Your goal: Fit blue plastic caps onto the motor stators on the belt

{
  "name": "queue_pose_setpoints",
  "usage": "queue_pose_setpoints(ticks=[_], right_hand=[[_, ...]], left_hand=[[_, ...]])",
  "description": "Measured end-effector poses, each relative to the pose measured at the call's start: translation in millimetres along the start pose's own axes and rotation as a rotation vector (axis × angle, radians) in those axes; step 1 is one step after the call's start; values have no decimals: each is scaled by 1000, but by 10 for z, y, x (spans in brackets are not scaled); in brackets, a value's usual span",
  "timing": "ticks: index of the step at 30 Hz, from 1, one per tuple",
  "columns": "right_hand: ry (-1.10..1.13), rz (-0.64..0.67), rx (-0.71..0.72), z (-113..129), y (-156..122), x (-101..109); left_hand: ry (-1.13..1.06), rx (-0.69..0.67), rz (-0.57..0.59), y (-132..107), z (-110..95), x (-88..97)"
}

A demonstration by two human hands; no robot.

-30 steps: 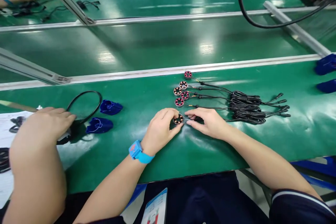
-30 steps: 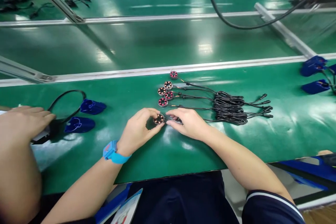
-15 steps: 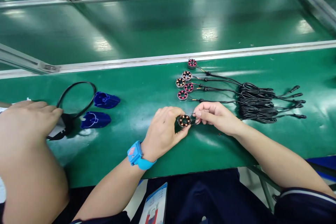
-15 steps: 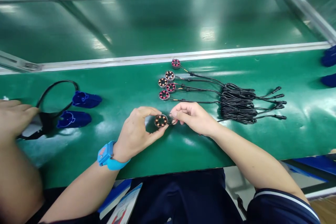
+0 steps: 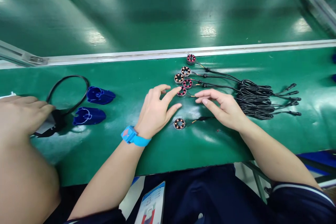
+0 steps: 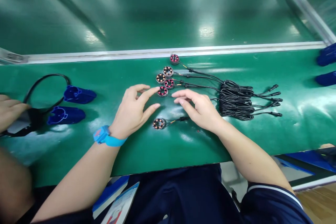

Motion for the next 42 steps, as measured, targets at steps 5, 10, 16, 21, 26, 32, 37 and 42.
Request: queue_pose_setpoints(ticks=[5, 10, 16, 21, 26, 32, 37, 42], right_hand=[[-311, -13, 199, 127, 123, -25], [-405, 111, 242, 103, 214, -244], [-297, 129, 198, -9, 223, -337], [-147, 187, 96, -2, 216, -266], [100, 230, -128, -55, 220, -262], [352, 211, -311, -93, 228, -287], [123, 207, -188, -31, 208, -288], [-125, 200, 13, 52, 193, -224]], left_hand=[[79, 27, 17, 49, 95, -139], [-82, -14, 54, 17, 24, -114], [-185, 1, 22, -27, -9, -75], [-86, -133, -30, -41, -48, 22], [-129, -150, -30, -25, -86, 74], [-182, -135, 46, -28, -105, 62], [-187, -151, 233, -33, -56, 36], [-301, -105, 345, -24, -30, 47]])
Point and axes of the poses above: each hand's wrist, its own y-axis towards the middle knuckle, its own x-axis out of the back of the hand, z = x × y, the point moved 5 cm from there along y, towards the middle knuckle, and after that the axes turned 6 degrees about -z, right-handed, at the moved point
